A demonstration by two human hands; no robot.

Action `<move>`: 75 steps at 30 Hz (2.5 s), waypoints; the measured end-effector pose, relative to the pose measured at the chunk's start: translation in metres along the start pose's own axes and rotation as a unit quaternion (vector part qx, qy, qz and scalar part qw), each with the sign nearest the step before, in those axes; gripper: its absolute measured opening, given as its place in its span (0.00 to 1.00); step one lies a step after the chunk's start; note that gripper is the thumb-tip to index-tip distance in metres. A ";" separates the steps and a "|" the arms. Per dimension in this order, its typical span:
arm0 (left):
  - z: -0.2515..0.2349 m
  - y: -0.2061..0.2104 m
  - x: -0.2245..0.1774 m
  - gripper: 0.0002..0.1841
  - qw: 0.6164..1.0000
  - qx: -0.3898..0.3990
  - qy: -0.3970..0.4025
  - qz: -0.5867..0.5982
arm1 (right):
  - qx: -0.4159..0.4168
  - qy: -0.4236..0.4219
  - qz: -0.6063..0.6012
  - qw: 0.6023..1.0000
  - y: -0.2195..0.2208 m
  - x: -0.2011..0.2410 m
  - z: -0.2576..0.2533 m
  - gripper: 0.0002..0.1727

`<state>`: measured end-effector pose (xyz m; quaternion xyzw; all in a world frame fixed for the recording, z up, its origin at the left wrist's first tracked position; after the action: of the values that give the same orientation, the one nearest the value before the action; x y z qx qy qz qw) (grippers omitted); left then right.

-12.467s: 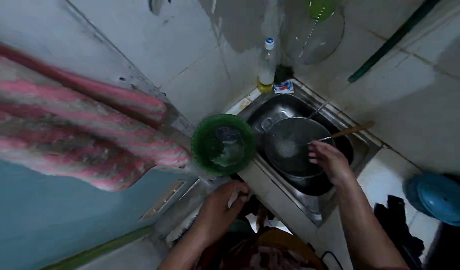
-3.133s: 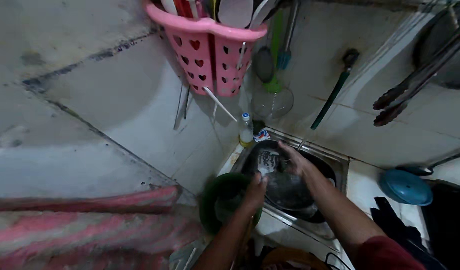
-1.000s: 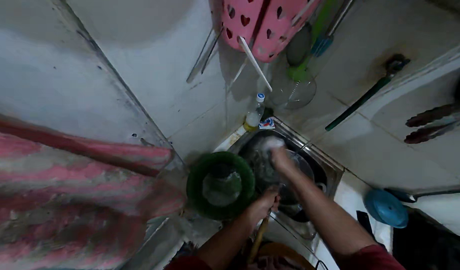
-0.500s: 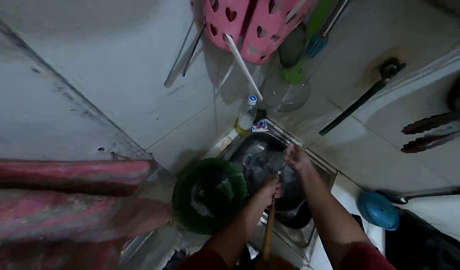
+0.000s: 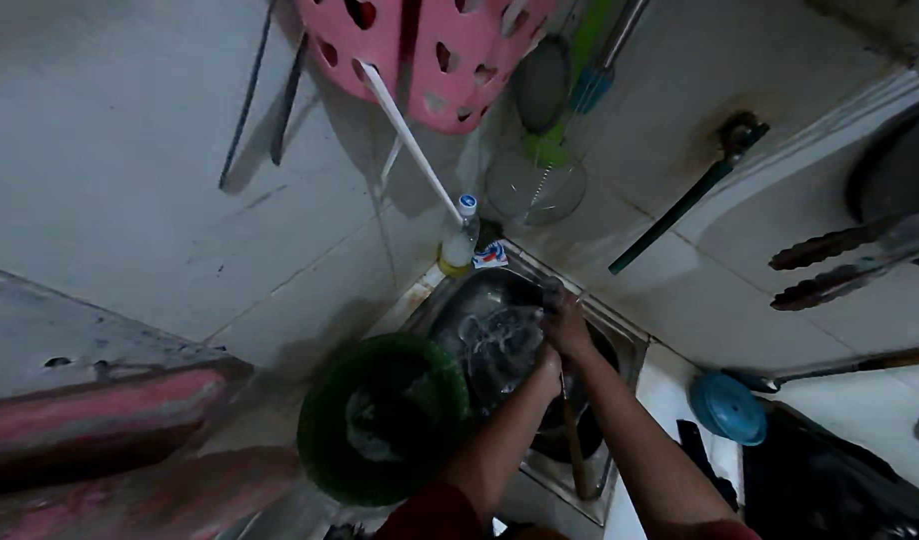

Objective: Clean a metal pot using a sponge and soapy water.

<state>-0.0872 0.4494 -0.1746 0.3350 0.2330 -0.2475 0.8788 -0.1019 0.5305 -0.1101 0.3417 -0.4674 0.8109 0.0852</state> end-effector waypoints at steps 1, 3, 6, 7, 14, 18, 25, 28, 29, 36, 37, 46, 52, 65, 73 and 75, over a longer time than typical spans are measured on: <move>0.001 0.002 0.001 0.23 1.000 -0.001 -0.005 -0.003 | 0.002 0.013 0.007 1.000 0.001 0.001 -0.001 0.44; 0.005 0.008 0.003 0.28 0.999 0.017 -0.029 0.024 | 0.005 0.049 0.031 0.998 0.003 0.001 -0.005 0.34; -0.001 0.013 -0.005 0.40 0.995 0.019 -0.029 0.098 | 0.030 0.074 0.050 0.996 0.007 -0.001 -0.012 0.30; -0.004 0.013 -0.011 0.41 0.992 0.014 -0.020 0.125 | 0.039 0.071 0.070 0.994 0.008 -0.001 -0.011 0.30; -0.040 -0.038 -0.040 0.14 0.978 -0.101 0.065 0.170 | 0.077 0.078 0.249 0.962 0.004 0.004 0.011 0.30; -0.045 -0.059 -0.046 0.28 0.967 -0.125 0.059 0.214 | 0.099 0.074 0.310 0.943 -0.004 -0.003 0.015 0.41; -0.051 -0.068 -0.048 0.30 0.936 -0.139 0.055 0.318 | 0.121 -0.010 0.370 0.921 -0.003 0.007 0.021 0.23; -0.052 -0.035 -0.034 0.32 0.967 -0.077 0.028 0.242 | 0.089 0.008 0.341 0.936 -0.003 0.026 0.006 0.21; -0.051 -0.024 -0.028 0.32 0.973 -0.054 0.014 0.224 | 0.085 0.019 0.323 0.942 -0.003 0.029 0.001 0.23; -0.048 -0.048 -0.031 0.29 0.988 -0.112 0.052 0.095 | 0.078 0.034 0.349 0.933 -0.019 0.007 -0.018 0.31; -0.050 -0.054 -0.037 0.34 0.985 -0.145 0.093 -0.002 | 0.084 0.033 0.380 0.921 -0.018 0.007 -0.013 0.31; -0.029 0.006 -0.059 0.28 0.813 0.043 0.290 -0.504 | 0.053 -0.001 0.403 0.914 -0.018 0.015 -0.019 0.19; -0.037 -0.015 -0.050 0.24 0.856 -0.010 0.175 -0.485 | 0.003 -0.205 0.253 0.946 0.002 0.038 0.004 0.16; -0.042 -0.020 -0.072 0.20 0.731 -0.030 0.212 -0.648 | -0.048 0.041 -0.437 0.897 0.001 -0.040 -0.011 0.17; -0.034 -0.006 -0.085 0.33 0.755 -0.055 0.295 -0.583 | -0.042 -0.079 -0.380 0.921 0.003 -0.012 -0.019 0.14; -0.028 -0.002 -0.084 0.32 0.769 -0.048 0.297 -0.564 | -0.053 -0.115 -0.364 0.923 -0.002 -0.009 -0.021 0.13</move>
<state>-0.1602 0.4914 -0.1460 0.1573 0.6412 -0.5749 0.4834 -0.1042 0.5501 -0.1214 0.5744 -0.3594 0.6530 0.3383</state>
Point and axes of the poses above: each hand's wrist, its own z-axis away from the middle knuckle, its own y-axis out of the palm, x = y × z, the point moved 9 cm from there along -z, towards the middle knuckle, and after that the axes turned 8 degrees about -z, right-handed, at the moved point
